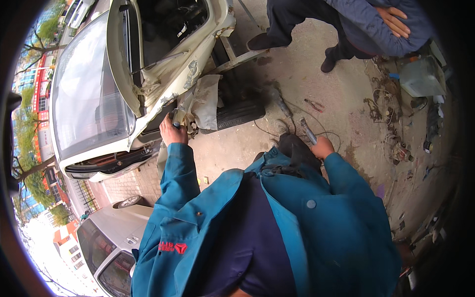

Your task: The person uses a hammer and a metal punch to repeatedly strike and pry at the front bumper of a white car. They work along the lower edge and inner sections, attempting to separate or reshape the damaged bumper area.

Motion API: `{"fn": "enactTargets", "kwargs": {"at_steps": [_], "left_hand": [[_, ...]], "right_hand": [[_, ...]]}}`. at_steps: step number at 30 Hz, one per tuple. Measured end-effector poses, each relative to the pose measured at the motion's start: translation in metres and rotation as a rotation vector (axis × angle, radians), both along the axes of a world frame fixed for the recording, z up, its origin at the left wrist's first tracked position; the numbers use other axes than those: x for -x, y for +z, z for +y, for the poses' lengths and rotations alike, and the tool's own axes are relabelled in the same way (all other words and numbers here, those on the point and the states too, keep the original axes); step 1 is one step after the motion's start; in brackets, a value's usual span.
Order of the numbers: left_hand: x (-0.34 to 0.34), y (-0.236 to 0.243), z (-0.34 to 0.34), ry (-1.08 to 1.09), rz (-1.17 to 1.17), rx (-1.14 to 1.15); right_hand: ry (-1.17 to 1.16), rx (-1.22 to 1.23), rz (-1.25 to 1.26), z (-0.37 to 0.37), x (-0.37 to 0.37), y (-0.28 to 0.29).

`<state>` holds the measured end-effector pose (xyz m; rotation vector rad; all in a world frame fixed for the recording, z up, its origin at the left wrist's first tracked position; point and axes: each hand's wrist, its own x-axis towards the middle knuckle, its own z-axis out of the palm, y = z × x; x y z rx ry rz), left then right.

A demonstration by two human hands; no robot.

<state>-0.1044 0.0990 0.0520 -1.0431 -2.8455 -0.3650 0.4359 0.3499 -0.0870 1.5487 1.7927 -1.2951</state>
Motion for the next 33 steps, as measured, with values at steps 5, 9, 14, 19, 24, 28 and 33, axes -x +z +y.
{"fn": "enactTargets", "kwargs": {"at_steps": [5, 9, 14, 19, 24, 28, 33], "left_hand": [[0.021, -0.011, -0.003, 0.06, -0.141, -0.055], [0.027, -0.014, -0.004, 0.105, -0.125, 0.053], [0.019, -0.012, 0.004, 0.221, -0.076, 0.04], [0.018, -0.006, 0.009, 0.23, -0.084, 0.048], [0.016, -0.009, 0.007, 0.232, -0.074, 0.049], [0.015, -0.014, 0.004, 0.214, -0.075, 0.001], [0.012, -0.021, 0.004, 0.213, -0.031, -0.024]], "right_hand": [[-0.279, 0.026, -0.019, -0.044, -0.057, -0.018], [-0.183, -0.037, -0.087, -0.078, -0.093, -0.032], [-0.107, -0.204, -0.097, -0.115, -0.114, -0.045], [-0.105, -0.162, -0.096, -0.107, -0.106, -0.034], [-0.036, -0.297, -0.075, -0.077, -0.063, 0.004], [-0.123, -0.09, -0.005, -0.04, -0.029, 0.031], [-0.114, 0.058, 0.036, 0.005, 0.01, 0.029]]}}
